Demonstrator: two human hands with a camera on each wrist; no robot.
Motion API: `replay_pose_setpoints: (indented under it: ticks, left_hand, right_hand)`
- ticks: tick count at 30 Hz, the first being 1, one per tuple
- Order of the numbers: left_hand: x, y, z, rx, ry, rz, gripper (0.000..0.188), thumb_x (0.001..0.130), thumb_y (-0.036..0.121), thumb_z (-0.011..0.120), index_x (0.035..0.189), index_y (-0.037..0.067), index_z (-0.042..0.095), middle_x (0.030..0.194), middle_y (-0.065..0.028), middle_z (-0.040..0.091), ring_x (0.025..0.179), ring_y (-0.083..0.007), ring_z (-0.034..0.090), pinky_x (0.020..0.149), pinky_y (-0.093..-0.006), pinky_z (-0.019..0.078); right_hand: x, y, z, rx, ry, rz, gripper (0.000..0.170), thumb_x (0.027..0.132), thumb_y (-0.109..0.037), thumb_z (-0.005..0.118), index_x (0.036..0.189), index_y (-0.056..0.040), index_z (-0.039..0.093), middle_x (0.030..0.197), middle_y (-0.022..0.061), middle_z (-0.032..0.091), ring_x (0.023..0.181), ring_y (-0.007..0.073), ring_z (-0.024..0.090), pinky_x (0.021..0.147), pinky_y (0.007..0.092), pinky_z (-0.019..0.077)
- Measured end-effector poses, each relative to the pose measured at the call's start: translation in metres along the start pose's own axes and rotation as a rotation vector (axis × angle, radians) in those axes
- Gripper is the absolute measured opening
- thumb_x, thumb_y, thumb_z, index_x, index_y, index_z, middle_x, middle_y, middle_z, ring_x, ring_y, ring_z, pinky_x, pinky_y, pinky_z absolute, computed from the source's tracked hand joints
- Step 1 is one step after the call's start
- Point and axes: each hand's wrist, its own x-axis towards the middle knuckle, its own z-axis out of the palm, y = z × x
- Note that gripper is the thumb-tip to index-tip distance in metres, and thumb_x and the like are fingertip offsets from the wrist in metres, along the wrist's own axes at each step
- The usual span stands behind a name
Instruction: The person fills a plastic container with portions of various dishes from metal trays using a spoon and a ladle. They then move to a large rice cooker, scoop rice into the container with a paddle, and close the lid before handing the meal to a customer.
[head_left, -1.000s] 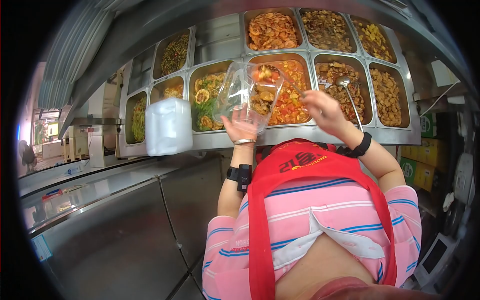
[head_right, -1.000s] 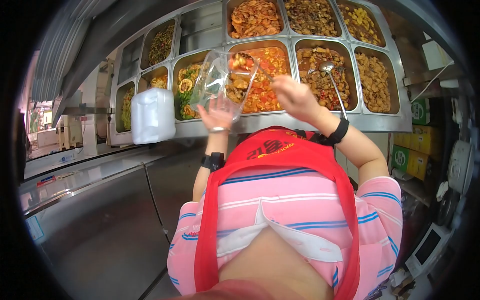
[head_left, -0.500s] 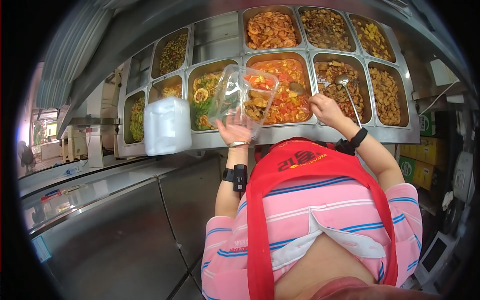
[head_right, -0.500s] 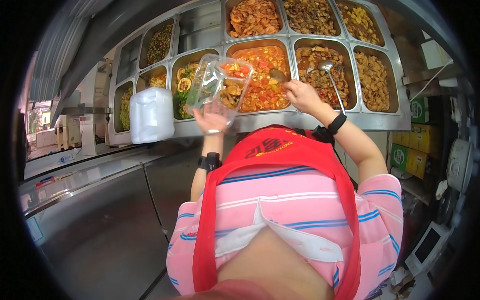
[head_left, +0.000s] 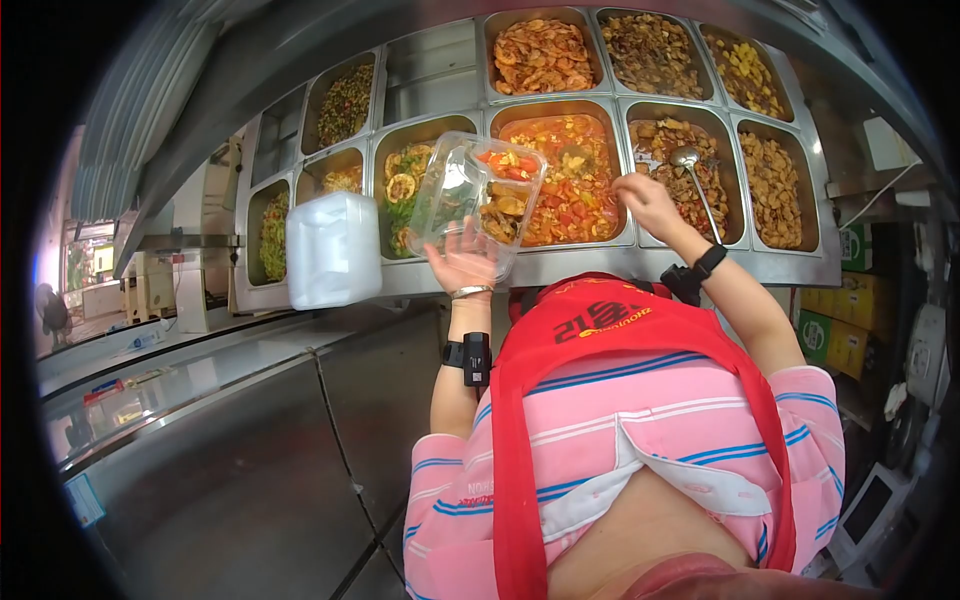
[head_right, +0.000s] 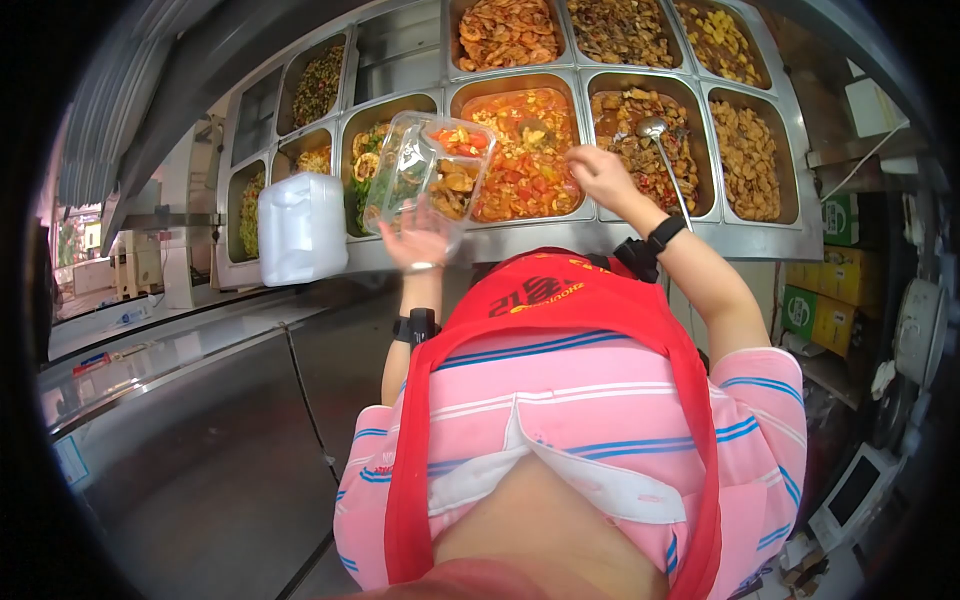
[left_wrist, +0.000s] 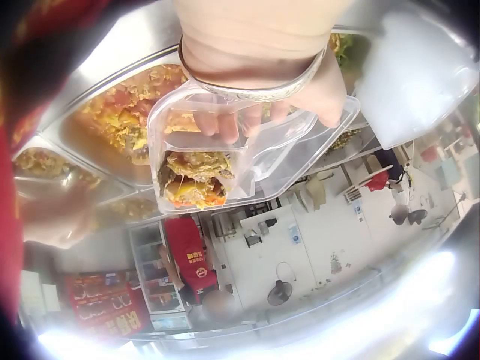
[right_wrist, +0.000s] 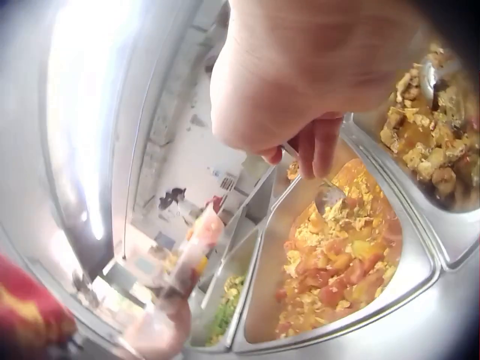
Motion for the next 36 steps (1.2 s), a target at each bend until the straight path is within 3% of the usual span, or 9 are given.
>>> replay_pose_setpoints:
  ticks: [4,6,9,15,19,31,33,35,36]
  left_hand:
    - [0.002,0.002,0.003,-0.022,0.041,-0.016,0.056,0.078,0.061,0.033,0.106,0.014,0.046,0.105,-0.0072,0.054,0.076,-0.0234,0.051,0.070,-0.0426,0.0423]
    - [0.001,0.004,0.003,-0.021,0.041,-0.008,0.056,0.078,0.061,0.034,0.106,0.014,0.046,0.105,-0.0072,0.054,0.077,-0.0233,0.051,0.071,-0.0425,0.0421]
    - [0.000,0.006,0.001,-0.017,0.046,0.000,0.056,0.078,0.061,0.034,0.106,0.014,0.046,0.105,-0.0070,0.054,0.077,-0.0231,0.051,0.071,-0.0422,0.0418]
    - [0.002,0.006,0.003,-0.012,0.058,0.003,0.058,0.077,0.062,0.036,0.108,0.014,0.045,0.102,-0.0070,0.054,0.076,-0.0224,0.050,0.071,-0.0415,0.0415]
    - [0.001,0.007,0.001,0.001,0.062,0.017,0.058,0.076,0.062,0.038,0.109,0.015,0.043,0.102,-0.0069,0.054,0.076,-0.0220,0.050,0.071,-0.0412,0.0415]
    - [0.004,-0.007,0.020,0.039,0.052,0.007,0.057,0.076,0.061,0.040,0.108,0.014,0.043,0.104,-0.0060,0.050,0.079,-0.0230,0.046,0.073,-0.0408,0.0398]
    - [0.004,-0.011,0.023,0.112,0.014,-0.011,0.065,0.076,0.060,0.040,0.121,0.014,0.034,0.108,-0.0074,0.050,0.086,-0.0222,0.050,0.075,-0.0401,0.0419]
    - [0.004,-0.015,0.027,0.089,-0.018,-0.032,0.062,0.076,0.060,0.039,0.118,0.015,0.038,0.106,-0.0069,0.052,0.085,-0.0223,0.050,0.074,-0.0403,0.0418]
    - [0.003,-0.018,0.027,0.067,-0.049,-0.050,0.060,0.077,0.061,0.038,0.115,0.015,0.041,0.105,-0.0064,0.053,0.084,-0.0224,0.051,0.074,-0.0404,0.0417]
  right_hand:
    - [0.001,0.003,0.019,0.259,-0.162,0.223,0.018,0.077,-0.011,0.046,0.086,0.0003,0.057,0.079,0.0140,0.059,0.071,0.0229,0.058,0.066,0.0308,0.0465]
    - [0.003,0.003,0.014,0.733,0.058,0.501,0.018,0.079,-0.009,0.044,0.086,0.0025,0.057,0.076,0.0127,0.059,0.068,0.0194,0.060,0.061,0.0287,0.0489]
    - [0.006,0.001,-0.002,0.801,0.153,0.510,0.018,0.080,-0.008,0.044,0.086,0.0047,0.056,0.076,0.0110,0.059,0.071,0.0176,0.060,0.059,0.0262,0.0498]
    - [0.001,0.012,0.010,0.790,0.087,0.593,0.018,0.079,-0.007,0.044,0.088,0.0056,0.054,0.081,0.0126,0.057,0.071,0.0206,0.061,0.061,0.0272,0.0507]
    - [0.001,0.000,-0.007,0.969,0.358,0.681,0.017,0.078,-0.006,0.043,0.085,0.0062,0.052,0.081,0.0141,0.056,0.072,0.0268,0.061,0.059,0.0295,0.0519]
    - [0.009,-0.086,-0.057,0.991,0.418,0.411,0.017,0.080,-0.004,0.042,0.088,0.0060,0.052,0.083,0.0127,0.056,0.077,0.0233,0.061,0.066,0.0296,0.0516]
    - [0.006,-0.101,-0.051,0.878,0.328,0.249,0.015,0.081,-0.004,0.043,0.089,0.0059,0.052,0.083,0.0117,0.056,0.079,0.0224,0.061,0.068,0.0297,0.0514]
    - [0.002,-0.113,-0.040,0.788,0.269,0.129,0.012,0.081,-0.001,0.045,0.089,0.0029,0.054,0.085,0.0096,0.056,0.083,0.0193,0.059,0.070,0.0281,0.0496]
    - [-0.001,-0.110,-0.037,0.576,0.196,0.028,0.012,0.079,-0.001,0.047,0.089,0.0019,0.054,0.086,0.0109,0.056,0.082,0.0190,0.059,0.069,0.0276,0.0485]
